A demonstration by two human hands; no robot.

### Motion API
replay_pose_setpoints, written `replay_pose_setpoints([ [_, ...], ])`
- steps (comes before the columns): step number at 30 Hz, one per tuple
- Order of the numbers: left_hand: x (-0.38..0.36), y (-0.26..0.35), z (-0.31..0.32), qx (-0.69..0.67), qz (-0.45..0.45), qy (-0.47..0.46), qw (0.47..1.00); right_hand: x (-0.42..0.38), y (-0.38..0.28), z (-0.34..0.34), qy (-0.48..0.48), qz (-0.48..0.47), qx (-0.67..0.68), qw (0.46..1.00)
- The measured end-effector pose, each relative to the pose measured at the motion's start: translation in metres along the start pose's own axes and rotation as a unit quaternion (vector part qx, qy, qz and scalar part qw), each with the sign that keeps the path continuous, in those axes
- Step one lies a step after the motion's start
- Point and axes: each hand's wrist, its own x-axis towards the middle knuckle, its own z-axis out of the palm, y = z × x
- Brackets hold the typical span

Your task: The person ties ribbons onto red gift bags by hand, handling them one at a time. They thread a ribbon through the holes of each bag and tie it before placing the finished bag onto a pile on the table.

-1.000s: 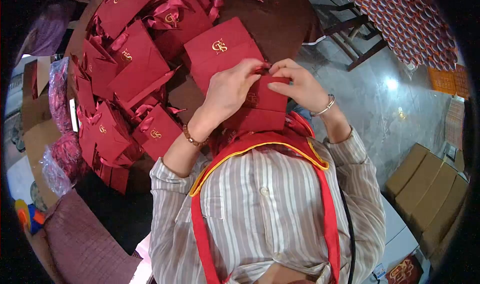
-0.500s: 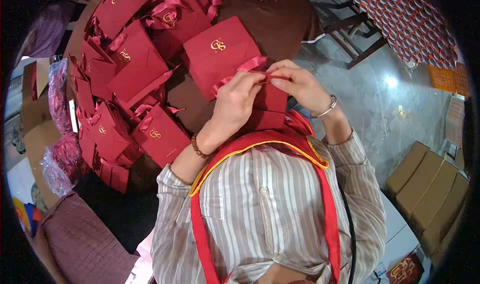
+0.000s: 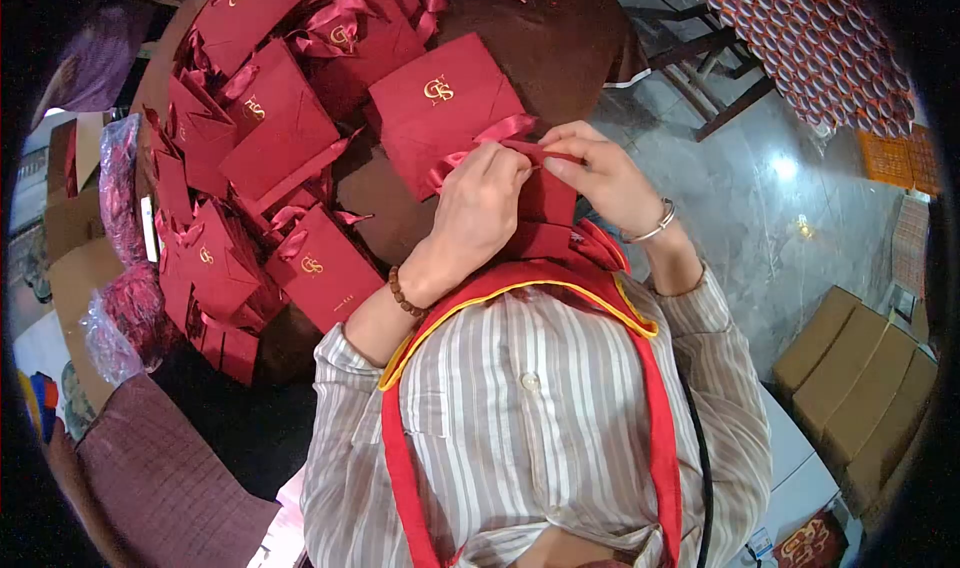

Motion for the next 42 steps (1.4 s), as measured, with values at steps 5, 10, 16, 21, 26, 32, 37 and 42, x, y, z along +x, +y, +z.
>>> replay_pose_setpoints([
  [5,-0.002,0.000,0.003,-0.019,-0.020,0.007,1.000,-0.004,-0.010,-0.001,0.021,0.018,-0.024,0.999],
  [10,-0.001,0.001,0.002,-0.030,-0.028,0.011,0.999,-0.006,-0.011,0.003,0.039,-0.002,-0.031,0.999],
  [16,-0.004,0.004,0.008,0.009,-0.017,0.029,0.999,-0.008,-0.011,0.007,0.065,-0.024,-0.062,0.996],
  [21,-0.005,0.006,0.018,0.062,0.039,0.053,0.996,-0.010,-0.010,0.007,0.076,-0.008,-0.064,0.995],
  [26,-0.010,0.001,0.026,0.056,0.051,0.086,0.993,-0.015,-0.001,0.011,0.088,0.032,0.021,0.995],
  [32,-0.009,0.000,0.027,0.090,0.092,0.078,0.989,-0.024,-0.003,0.022,0.054,0.151,0.118,0.980],
  [37,-0.012,0.005,0.020,0.100,0.076,0.033,0.992,-0.028,-0.003,0.033,0.126,0.084,0.047,0.987],
  [42,-0.012,0.004,0.022,0.091,0.082,0.031,0.992,-0.029,-0.035,0.027,0.090,0.145,-0.057,0.984],
])
